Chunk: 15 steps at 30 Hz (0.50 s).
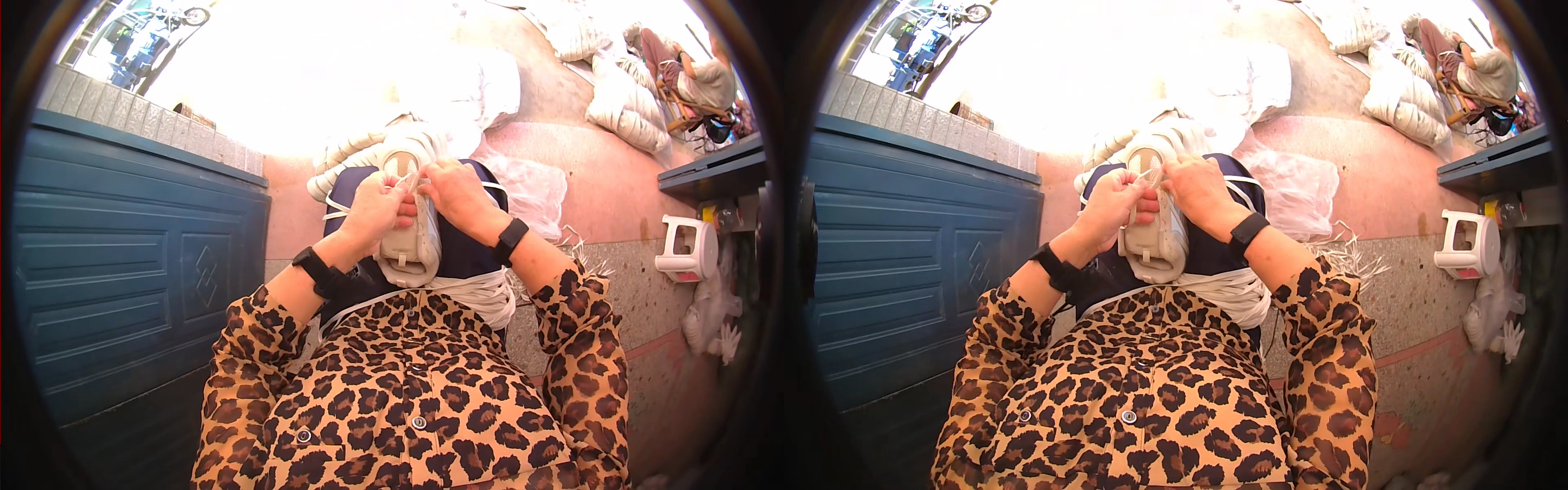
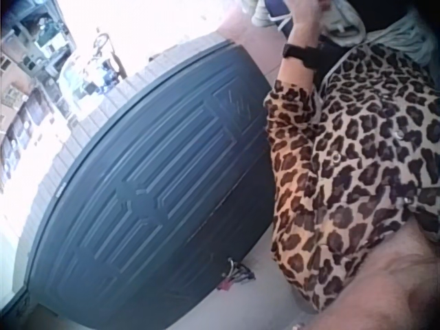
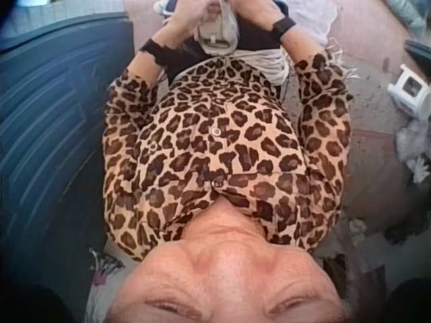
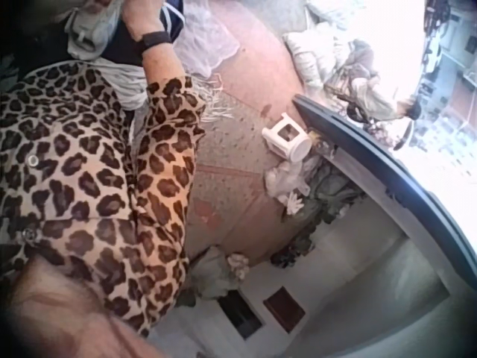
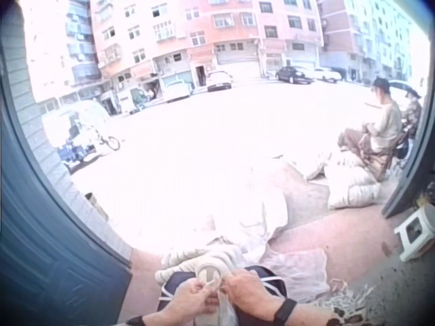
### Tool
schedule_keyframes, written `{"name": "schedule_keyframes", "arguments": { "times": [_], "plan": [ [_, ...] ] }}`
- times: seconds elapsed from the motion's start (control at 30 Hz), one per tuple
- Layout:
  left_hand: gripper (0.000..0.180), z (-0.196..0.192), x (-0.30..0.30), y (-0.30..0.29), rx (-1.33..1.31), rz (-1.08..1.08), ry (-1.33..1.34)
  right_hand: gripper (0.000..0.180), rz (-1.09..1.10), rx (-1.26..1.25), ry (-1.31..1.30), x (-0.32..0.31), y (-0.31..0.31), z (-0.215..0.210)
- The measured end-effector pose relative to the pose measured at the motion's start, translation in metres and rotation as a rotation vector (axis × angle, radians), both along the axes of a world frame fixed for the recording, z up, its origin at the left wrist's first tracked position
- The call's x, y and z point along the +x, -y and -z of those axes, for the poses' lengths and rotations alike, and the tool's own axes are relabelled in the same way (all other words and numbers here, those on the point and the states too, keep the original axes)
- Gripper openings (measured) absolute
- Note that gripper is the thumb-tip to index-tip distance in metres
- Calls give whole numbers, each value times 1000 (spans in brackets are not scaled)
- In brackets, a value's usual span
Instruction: Lacing a pair of white athletic shoes.
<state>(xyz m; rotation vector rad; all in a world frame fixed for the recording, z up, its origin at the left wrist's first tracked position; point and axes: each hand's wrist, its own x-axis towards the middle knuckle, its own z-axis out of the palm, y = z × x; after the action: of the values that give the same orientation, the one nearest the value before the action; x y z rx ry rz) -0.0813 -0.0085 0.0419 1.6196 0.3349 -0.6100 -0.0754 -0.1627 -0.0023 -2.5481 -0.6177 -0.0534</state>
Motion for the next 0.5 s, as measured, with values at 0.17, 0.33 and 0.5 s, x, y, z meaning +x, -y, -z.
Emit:
{"name": "schedule_keyframes", "arguments": {
  "times": [0.17,0.33,0.5],
  "plan": [
    [22,2,9,-17,503,225,605,16,-38,-148,96,-9,-7,-2],
    [17,7,2,-16,740,422,636,18,-94,-81,-47,-4,-3,-7],
    [21,22,-3,0,1045,545,676,17,-185,103,-55,-2,6,7]
  ]
}}
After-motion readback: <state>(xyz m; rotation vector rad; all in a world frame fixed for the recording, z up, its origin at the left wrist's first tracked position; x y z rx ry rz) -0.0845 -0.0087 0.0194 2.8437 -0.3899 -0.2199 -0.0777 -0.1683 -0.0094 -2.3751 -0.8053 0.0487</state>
